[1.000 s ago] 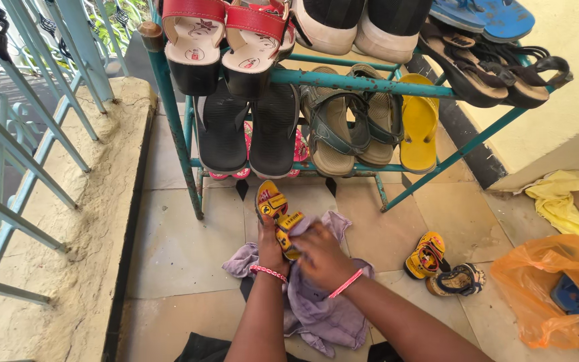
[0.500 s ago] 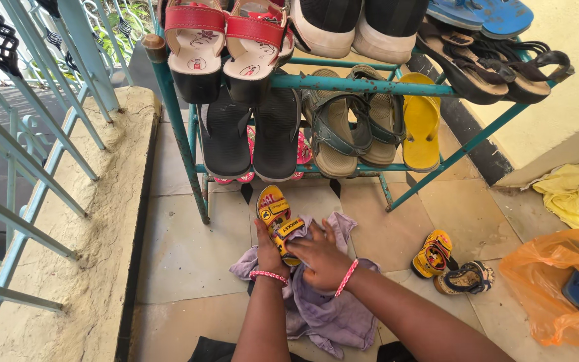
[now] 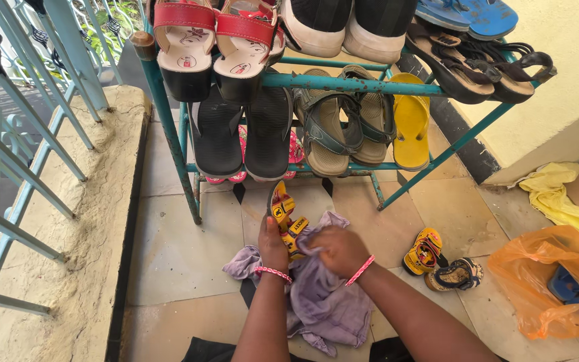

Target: The person wipes several pairs of shoes with a cloth, including blue flip-flops, yellow sandals, and dark sandals. They retrieve shoes from a plastic bag and a shoe rack, wipe them, and place them back on the rack.

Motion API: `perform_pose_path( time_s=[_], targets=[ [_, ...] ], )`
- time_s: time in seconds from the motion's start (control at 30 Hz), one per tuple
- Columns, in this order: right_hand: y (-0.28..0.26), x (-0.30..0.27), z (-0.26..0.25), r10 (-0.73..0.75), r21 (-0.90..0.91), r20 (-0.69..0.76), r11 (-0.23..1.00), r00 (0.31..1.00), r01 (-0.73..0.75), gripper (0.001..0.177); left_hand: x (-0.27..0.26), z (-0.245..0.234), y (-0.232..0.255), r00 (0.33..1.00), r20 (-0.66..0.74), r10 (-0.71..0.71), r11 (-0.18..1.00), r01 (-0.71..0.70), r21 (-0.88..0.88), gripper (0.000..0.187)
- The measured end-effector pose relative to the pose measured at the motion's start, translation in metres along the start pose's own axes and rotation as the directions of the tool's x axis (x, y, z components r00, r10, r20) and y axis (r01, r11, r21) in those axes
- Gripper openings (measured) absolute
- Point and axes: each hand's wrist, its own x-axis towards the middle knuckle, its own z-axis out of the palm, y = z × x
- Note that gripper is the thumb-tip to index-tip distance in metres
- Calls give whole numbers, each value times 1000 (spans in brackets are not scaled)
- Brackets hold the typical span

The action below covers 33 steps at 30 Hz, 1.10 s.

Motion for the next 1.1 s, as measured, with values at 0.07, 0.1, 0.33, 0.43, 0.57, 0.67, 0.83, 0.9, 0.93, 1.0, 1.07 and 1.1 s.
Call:
perform_pose_path(
  time_s=[0.07, 0.1, 0.33, 0.43, 0.57, 0.67, 0.83, 0.9, 0.93, 1.0, 1.07, 1.1],
  targets=[
    [11, 2, -9, 311, 102, -102, 948, 945, -301, 28, 1, 0, 11, 990, 1, -142, 963, 138, -231, 67],
    [16, 7, -9, 275, 291, -184, 932, 944, -215, 34, 2, -7, 22, 965, 45, -259, 885, 256, -388, 68],
    [9, 21, 41, 33, 578, -264, 805, 964, 130, 64, -6, 9, 24, 876, 193, -441, 710, 472, -523, 66],
    [6, -10, 52, -85, 323, -179, 936, 980, 140, 57, 2, -7, 37, 950, 92, -299, 727, 290, -622, 67],
    [25, -22, 60, -70, 401, -194, 905, 978, 144, 41, 2, 7, 41, 910, 19, -413, 673, 320, -667, 65],
    [39, -6, 50, 395, 740, -484, 662, 780, 124, 30, -3, 20, 36, 912, 60, -405, 747, 368, -553, 64],
    [18, 17, -2, 531, 936, -233, 351, 815, 38, 33, 5, -4, -3, 814, 30, -579, 804, 577, -143, 63],
    [-5, 22, -7, 66, 570, -349, 806, 935, 156, 37, 3, -6, -39, 941, 69, -331, 921, 306, 242, 55],
    [-16, 21, -7, -395, 64, -314, 899, 864, 434, 42, 2, -6, -51, 971, 127, -201, 901, 133, 413, 50],
    [-22, 19, -5, -258, 26, -299, 960, 919, 278, 49, 0, -9, -51, 965, 150, -217, 947, 171, 273, 54],
    [-14, 15, -6, -176, 9, -306, 982, 935, 188, 49, -3, -5, -34, 957, 104, -272, 923, 229, 309, 57],
    [-5, 13, -10, -166, 7, -319, 984, 933, 177, 45, -5, 2, -24, 949, 43, -314, 873, 270, 407, 59]
  ],
)
